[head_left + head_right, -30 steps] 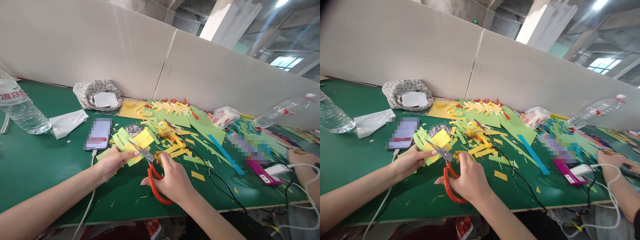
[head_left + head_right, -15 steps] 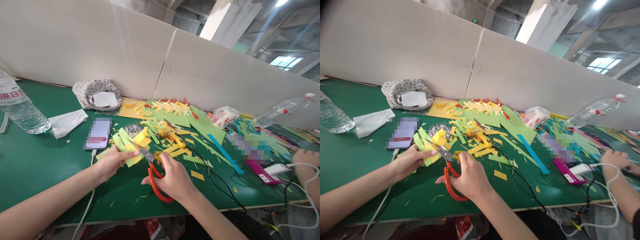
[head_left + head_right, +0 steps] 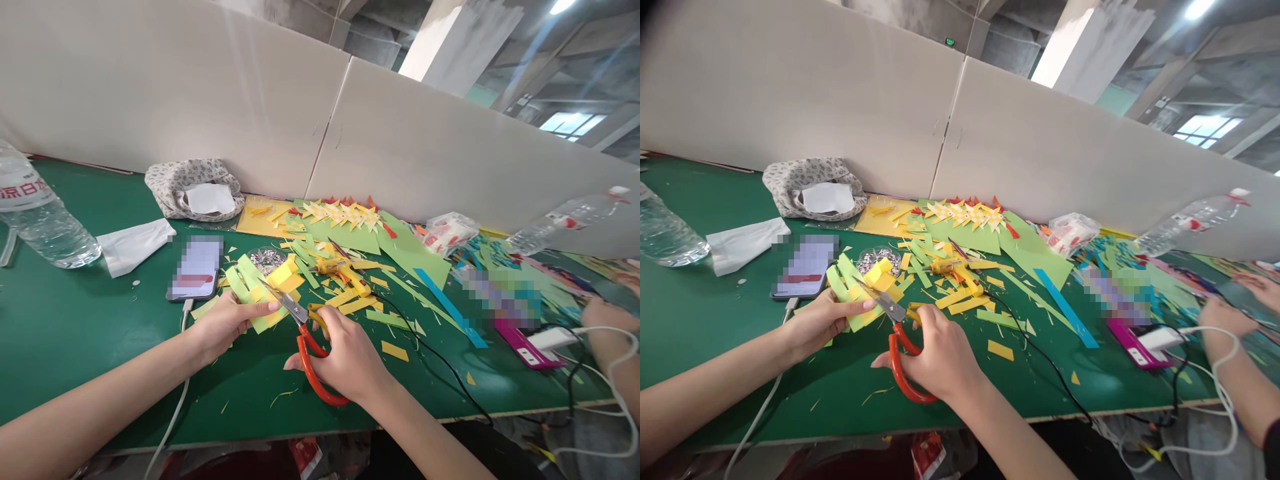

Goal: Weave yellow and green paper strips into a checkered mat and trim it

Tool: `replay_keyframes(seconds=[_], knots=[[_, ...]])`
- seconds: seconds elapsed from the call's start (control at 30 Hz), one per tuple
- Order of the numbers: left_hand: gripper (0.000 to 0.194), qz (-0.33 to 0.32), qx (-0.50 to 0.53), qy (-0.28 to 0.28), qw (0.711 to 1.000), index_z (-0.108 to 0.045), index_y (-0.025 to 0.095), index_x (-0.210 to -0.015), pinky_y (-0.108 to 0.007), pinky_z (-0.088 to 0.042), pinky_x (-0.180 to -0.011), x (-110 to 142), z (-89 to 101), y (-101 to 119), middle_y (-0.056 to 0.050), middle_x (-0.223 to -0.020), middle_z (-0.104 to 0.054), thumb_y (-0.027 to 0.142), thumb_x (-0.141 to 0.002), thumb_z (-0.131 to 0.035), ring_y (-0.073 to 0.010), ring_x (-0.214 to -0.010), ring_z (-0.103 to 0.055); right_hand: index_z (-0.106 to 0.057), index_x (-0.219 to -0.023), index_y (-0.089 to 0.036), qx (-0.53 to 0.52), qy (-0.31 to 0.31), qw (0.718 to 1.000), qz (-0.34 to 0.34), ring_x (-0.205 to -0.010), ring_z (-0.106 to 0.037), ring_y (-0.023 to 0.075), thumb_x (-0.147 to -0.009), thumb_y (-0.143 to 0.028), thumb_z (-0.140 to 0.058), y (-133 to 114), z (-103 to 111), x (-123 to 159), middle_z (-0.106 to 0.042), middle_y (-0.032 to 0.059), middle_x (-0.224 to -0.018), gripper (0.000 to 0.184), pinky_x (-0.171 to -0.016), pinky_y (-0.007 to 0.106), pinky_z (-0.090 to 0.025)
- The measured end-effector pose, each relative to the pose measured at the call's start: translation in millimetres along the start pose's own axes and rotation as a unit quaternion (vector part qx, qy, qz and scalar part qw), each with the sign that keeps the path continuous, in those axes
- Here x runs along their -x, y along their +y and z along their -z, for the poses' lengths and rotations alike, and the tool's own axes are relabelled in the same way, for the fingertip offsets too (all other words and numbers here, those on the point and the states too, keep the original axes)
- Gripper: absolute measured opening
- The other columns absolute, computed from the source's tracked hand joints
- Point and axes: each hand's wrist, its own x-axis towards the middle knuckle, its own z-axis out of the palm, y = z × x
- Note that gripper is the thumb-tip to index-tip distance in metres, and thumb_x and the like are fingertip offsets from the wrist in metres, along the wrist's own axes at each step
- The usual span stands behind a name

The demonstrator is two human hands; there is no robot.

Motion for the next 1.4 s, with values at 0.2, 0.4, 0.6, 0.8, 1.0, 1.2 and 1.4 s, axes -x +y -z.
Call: replay_keyframes(seconds=[0.2,0.4,0.6,0.8,1.0,1.2,1.4], knots=[[0.045,-0.008,0.001,-0.005,1.0,-0.062,0.019,-0.104,-0.029,-0.049,-0.084,-1.3,1.9,-1.8,-0.008,-0.107,-0.067,0.027,-0.062,-0.077,-0.0236,-0.103,-0.06,-0.046,-0.078,-0.02,-0.016,-0.022,1.0,-0.012,-0.057,-0.053,0.0139,-0.064,-0.064,-0.057,1.6,-0.7,0.3,-0.053,0.0009,-0.067,0.048,-0.044,0.022,-0.039],[0.043,-0.002,-0.005,0.019,1.0,-0.063,0.019,-0.102,-0.024,-0.052,-0.071,1.3,-0.7,0.9,-0.007,-0.11,-0.066,0.029,-0.062,-0.076,-0.0228,-0.098,-0.062,-0.045,-0.075,-0.02,0.014,0.005,1.0,0.006,-0.054,-0.052,0.0128,-0.065,-0.067,-0.055,2.7,-0.3,-0.6,-0.051,-0.0003,-0.065,0.049,-0.043,0.022,-0.037],[0.037,-0.02,0.007,0.041,0.999,-0.065,0.018,-0.097,-0.025,-0.054,-0.07,0.6,0.2,0.0,-0.007,-0.097,-0.07,0.03,-0.064,-0.075,-0.0204,-0.086,-0.066,-0.045,-0.081,-0.018,0.026,0.019,0.999,0.025,-0.054,-0.053,0.0135,-0.066,-0.067,-0.052,5.1,-2.0,-1.0,-0.054,0.0016,-0.069,0.052,-0.045,0.023,-0.037],[0.038,-0.046,0.029,0.01,0.998,-0.065,0.019,-0.1,-0.026,-0.055,-0.071,1.8,-0.7,0.7,-0.006,-0.095,-0.071,0.027,-0.064,-0.075,-0.0192,-0.082,-0.067,-0.043,-0.083,-0.017,0.046,0.024,0.998,0.038,-0.054,-0.053,0.015,-0.068,-0.07,-0.048,7.2,-6.4,-1.4,-0.053,0.0031,-0.071,0.055,-0.044,0.025,-0.036],[0.038,-0.044,0.038,0.001,0.998,-0.064,0.019,-0.102,-0.028,-0.055,-0.073,3.8,-2.5,2.2,-0.006,-0.097,-0.071,0.025,-0.065,-0.074,-0.0203,-0.085,-0.067,-0.041,-0.083,-0.017,0.031,0.006,0.999,0.019,-0.056,-0.054,0.0154,-0.067,-0.068,-0.051,6.0,-8.0,-0.5,-0.054,0.0035,-0.074,0.054,-0.046,0.026,-0.038],[0.038,-0.042,0.04,-0.001,0.998,-0.063,0.018,-0.103,-0.027,-0.055,-0.073,3.7,-1.7,1.3,-0.006,-0.097,-0.071,0.024,-0.067,-0.073,-0.0196,-0.085,-0.067,-0.042,-0.08,-0.018,0.015,0.011,1.0,0.018,-0.054,-0.051,0.0138,-0.067,-0.067,-0.052,4.9,-6.9,-0.3,-0.052,0.0031,-0.072,0.052,-0.046,0.025,-0.039],[0.04,-0.04,0.03,0.002,0.999,-0.062,0.018,-0.104,-0.026,-0.055,-0.072,1.7,0.1,-0.9,-0.007,-0.098,-0.071,0.027,-0.067,-0.074,-0.0195,-0.085,-0.067,-0.042,-0.079,-0.018,-0.001,0.0,1.0,0.005,-0.053,-0.049,0.0135,-0.066,-0.065,-0.055,4.5,-6.3,-0.1,-0.052,0.0032,-0.072,0.051,-0.045,0.025,-0.036]])
